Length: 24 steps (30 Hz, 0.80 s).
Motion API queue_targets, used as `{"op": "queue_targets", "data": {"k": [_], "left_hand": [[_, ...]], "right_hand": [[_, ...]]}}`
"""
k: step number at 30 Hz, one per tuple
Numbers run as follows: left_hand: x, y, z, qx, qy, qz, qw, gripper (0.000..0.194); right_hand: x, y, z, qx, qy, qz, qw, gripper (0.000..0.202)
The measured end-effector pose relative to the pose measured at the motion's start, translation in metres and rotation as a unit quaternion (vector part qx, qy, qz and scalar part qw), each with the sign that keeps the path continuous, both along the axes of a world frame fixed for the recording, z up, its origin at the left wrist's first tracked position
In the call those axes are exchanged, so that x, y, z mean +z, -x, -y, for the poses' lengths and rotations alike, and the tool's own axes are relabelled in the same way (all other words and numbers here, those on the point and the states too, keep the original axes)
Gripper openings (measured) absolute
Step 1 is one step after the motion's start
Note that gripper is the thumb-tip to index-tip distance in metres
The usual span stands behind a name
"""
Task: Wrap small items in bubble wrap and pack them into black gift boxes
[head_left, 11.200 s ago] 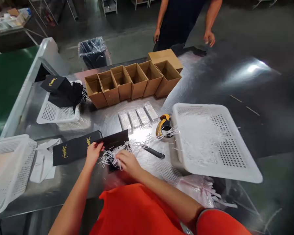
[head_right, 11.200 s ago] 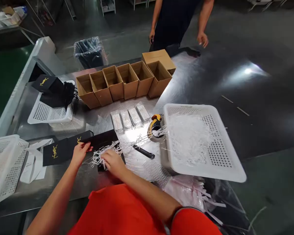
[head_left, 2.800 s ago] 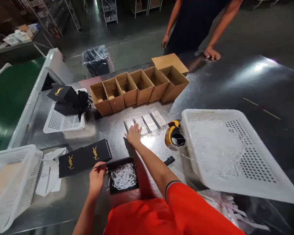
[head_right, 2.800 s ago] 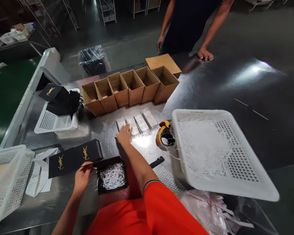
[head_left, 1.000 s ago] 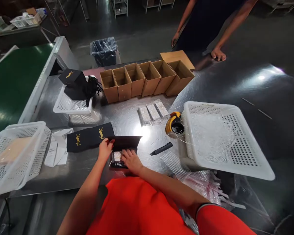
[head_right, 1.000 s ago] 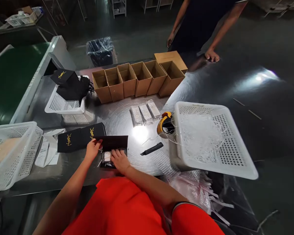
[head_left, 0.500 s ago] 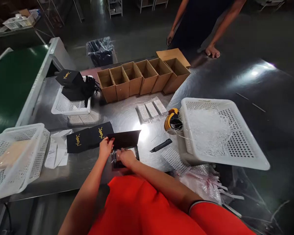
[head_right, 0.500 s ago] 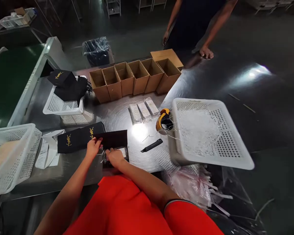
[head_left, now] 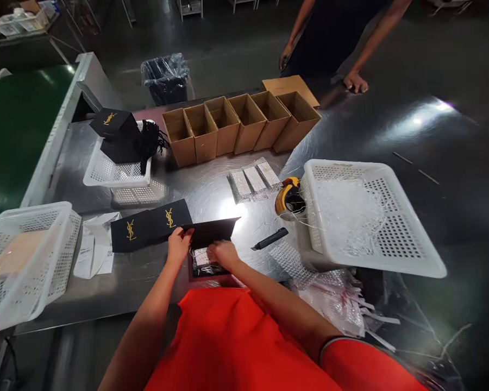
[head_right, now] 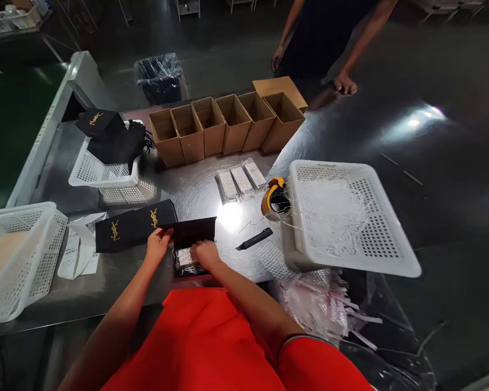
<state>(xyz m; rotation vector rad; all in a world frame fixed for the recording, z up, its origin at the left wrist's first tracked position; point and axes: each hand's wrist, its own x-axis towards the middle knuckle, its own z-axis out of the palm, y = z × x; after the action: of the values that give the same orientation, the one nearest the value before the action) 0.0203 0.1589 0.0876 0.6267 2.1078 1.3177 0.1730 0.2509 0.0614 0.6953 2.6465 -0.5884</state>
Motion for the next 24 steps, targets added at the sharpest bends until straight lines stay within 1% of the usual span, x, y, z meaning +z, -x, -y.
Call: {"op": "queue_targets", "data": {"k": [3,4,5,6,7,9,10,11,12,15,18,19,21,22,23,24], "left_hand": [[0.000,0.001,0.000,0.000,0.003,-0.004,1.000,0.037],[0.000,0.001,0.000,0.000,0.004,-0.006,1.000,0.036],[0.001,0.001,0.000,-0.001,0.005,-0.008,1.000,0.036],[0.001,0.001,0.000,-0.001,0.006,-0.009,1.000,0.035],[0.002,0.001,0.000,-0.001,0.008,-0.011,1.000,0.035],[0.003,0.000,0.000,0.000,0.011,-0.016,1.000,0.037],[0.004,0.000,0.000,0.000,0.012,-0.019,1.000,0.037],[0.005,0.000,0.001,0.000,0.013,-0.021,1.000,0.037],[0.005,0.000,0.001,-0.001,0.012,-0.023,1.000,0.036],[0.007,-0.002,0.004,-0.012,0.008,-0.030,0.999,0.032],[0.010,-0.004,0.009,-0.031,0.004,-0.038,0.999,0.032],[0.012,-0.005,0.011,-0.035,0.005,-0.040,0.999,0.030],[0.016,-0.007,0.020,-0.050,0.002,-0.056,0.997,0.023],[0.017,-0.008,0.027,-0.069,-0.002,-0.067,0.995,0.021],[0.017,-0.009,0.036,-0.094,-0.005,-0.076,0.993,0.024],[0.015,-0.010,0.046,-0.122,-0.004,-0.080,0.989,0.029]], "right_hand": [[0.000,0.000,0.001,-0.056,-0.011,0.024,0.998,0.031],[0.001,0.002,0.005,-0.060,-0.012,0.013,0.998,0.031],[0.001,0.004,0.010,-0.043,-0.009,-0.010,0.999,0.030],[0.001,0.006,0.015,-0.006,-0.003,-0.041,0.999,0.029],[0.000,0.008,0.020,0.046,0.007,-0.074,0.996,0.028],[-0.004,0.011,0.028,0.149,0.024,-0.123,0.981,0.027],[-0.007,0.012,0.031,0.176,0.026,-0.129,0.976,0.028],[-0.010,0.014,0.033,0.181,0.024,-0.129,0.975,0.030],[-0.013,0.016,0.035,0.170,0.017,-0.127,0.977,0.032],[-0.021,0.024,0.038,0.106,0.005,-0.111,0.988,0.036],[-0.023,0.023,0.032,0.073,0.010,-0.105,0.992,0.039],[-0.024,0.016,0.026,0.075,0.024,-0.113,0.990,0.040],[-0.026,-0.011,0.011,0.066,0.060,-0.145,0.985,0.040],[-0.028,-0.030,0.003,0.041,0.076,-0.165,0.982,0.040],[-0.030,-0.051,-0.005,-0.006,0.088,-0.189,0.978,0.038],[-0.032,-0.073,-0.013,-0.075,0.097,-0.212,0.969,0.034]]}}
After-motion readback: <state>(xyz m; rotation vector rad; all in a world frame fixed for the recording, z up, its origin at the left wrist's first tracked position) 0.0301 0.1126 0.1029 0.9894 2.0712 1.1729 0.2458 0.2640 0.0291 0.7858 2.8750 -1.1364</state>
